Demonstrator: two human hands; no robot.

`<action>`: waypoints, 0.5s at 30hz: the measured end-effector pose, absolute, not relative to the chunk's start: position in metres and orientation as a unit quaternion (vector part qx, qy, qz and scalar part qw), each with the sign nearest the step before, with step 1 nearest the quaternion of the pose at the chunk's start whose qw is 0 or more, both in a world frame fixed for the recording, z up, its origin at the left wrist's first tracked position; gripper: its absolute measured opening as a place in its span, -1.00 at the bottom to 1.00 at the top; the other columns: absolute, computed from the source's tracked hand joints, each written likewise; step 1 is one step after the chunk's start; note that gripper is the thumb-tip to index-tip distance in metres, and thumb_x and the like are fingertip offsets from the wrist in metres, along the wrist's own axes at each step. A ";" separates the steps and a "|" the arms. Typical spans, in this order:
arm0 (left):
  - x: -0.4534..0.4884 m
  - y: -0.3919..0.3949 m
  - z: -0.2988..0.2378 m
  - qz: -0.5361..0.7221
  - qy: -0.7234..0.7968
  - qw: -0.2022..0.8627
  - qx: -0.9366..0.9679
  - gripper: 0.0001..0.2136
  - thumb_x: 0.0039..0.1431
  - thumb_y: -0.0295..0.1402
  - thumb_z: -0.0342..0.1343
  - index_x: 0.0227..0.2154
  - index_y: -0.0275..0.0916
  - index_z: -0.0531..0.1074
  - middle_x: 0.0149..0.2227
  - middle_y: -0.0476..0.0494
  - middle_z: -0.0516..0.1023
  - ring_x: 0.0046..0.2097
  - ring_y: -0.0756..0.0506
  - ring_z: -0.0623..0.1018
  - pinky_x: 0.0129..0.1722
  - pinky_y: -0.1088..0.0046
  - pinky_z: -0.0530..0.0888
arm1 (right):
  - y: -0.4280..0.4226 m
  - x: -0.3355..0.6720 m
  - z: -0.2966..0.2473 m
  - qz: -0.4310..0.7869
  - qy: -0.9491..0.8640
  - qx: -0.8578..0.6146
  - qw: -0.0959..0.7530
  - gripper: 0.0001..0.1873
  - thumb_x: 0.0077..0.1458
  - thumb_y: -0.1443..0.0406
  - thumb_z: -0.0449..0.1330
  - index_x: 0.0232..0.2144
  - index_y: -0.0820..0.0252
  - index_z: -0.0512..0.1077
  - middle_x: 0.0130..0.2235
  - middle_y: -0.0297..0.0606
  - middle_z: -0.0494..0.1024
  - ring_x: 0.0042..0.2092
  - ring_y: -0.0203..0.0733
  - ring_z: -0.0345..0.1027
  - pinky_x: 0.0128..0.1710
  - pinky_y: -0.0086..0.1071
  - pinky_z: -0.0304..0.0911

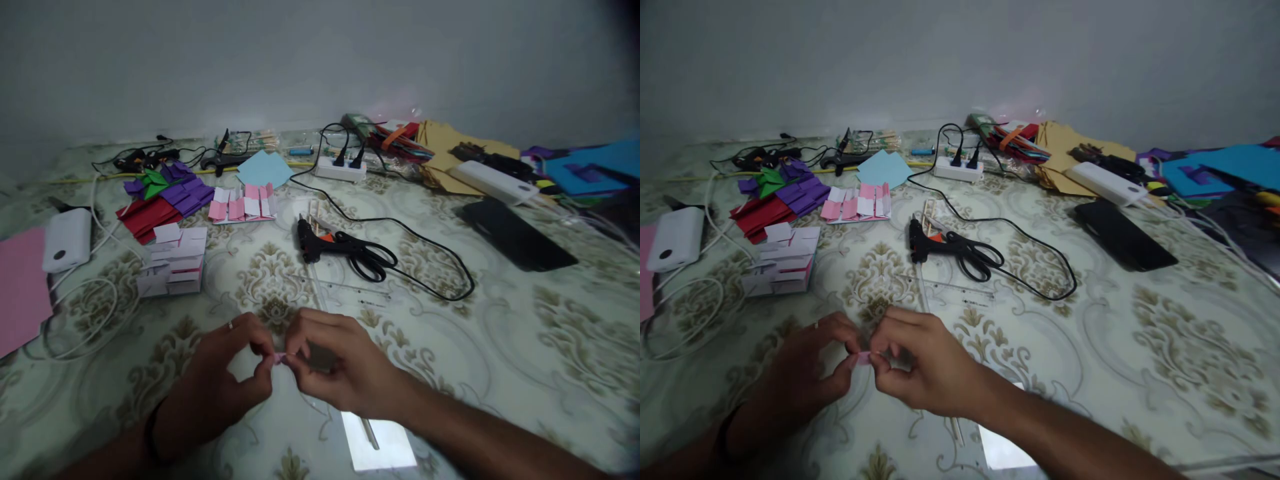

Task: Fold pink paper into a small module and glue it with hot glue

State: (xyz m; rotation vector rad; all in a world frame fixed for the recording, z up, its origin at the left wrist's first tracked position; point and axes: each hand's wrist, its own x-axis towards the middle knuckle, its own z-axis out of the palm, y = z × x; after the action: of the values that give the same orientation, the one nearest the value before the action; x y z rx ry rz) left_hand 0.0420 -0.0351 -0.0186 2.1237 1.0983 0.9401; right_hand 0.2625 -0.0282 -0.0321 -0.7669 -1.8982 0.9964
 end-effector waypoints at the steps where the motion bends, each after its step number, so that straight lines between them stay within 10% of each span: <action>1: 0.042 -0.034 -0.018 0.350 0.414 0.279 0.793 -0.79 0.15 -0.62 0.12 -0.34 -0.11 0.44 -0.39 0.09 0.56 -0.37 0.00 0.58 -0.32 0.50 0.51 | -0.027 0.264 -0.030 0.397 -0.754 -0.314 0.418 -0.83 0.21 0.45 0.29 -0.37 0.14 0.42 -0.38 -0.40 0.46 -0.36 -0.31 0.36 -0.35 -0.46 0.22; 15: 0.044 -0.038 -0.021 0.347 0.387 0.307 0.797 -0.76 0.11 -0.65 0.14 -0.31 -0.11 0.47 -0.36 0.07 0.61 -0.34 -0.02 0.60 -0.29 0.48 0.55 | -0.032 0.259 -0.032 0.405 -0.753 -0.307 0.419 -0.83 0.18 0.46 0.28 -0.34 0.10 0.41 -0.36 -0.40 0.45 -0.35 -0.29 0.36 -0.35 -0.42 0.26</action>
State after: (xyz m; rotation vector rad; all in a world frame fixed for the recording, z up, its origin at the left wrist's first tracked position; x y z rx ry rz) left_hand 0.0437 -0.0376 -0.0212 2.1092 1.0238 0.9178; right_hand 0.2590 -0.0316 -0.0325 -0.7705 -1.8880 1.0148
